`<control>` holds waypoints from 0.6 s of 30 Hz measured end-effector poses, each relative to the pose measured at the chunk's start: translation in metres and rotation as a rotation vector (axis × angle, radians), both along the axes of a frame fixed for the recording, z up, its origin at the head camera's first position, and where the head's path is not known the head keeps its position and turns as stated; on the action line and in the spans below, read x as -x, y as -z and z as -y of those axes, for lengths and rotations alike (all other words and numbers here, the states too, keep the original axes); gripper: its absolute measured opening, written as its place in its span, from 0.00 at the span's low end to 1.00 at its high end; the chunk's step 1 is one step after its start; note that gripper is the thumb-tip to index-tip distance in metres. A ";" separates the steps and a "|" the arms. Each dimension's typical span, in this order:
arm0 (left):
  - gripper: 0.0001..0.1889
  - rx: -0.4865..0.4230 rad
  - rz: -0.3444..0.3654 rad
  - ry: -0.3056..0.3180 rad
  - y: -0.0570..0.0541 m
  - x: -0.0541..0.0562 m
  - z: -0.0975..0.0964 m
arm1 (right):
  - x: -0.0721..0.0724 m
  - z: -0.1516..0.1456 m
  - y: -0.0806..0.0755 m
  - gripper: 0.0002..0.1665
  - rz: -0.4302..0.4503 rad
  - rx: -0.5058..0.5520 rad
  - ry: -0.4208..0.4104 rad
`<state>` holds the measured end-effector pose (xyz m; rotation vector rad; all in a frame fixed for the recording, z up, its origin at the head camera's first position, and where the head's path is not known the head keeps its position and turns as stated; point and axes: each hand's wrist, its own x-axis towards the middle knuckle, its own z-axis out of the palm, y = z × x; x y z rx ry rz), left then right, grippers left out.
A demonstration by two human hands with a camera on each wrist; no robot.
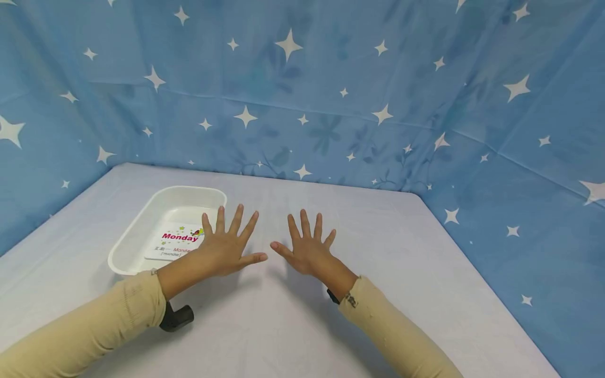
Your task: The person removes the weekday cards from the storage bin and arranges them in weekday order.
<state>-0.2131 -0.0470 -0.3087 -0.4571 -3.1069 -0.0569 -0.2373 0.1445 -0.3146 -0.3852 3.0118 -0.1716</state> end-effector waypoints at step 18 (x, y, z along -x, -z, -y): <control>0.51 -0.272 0.144 -0.163 -0.035 0.011 0.117 | 0.024 0.041 -0.003 0.46 0.038 0.193 -0.156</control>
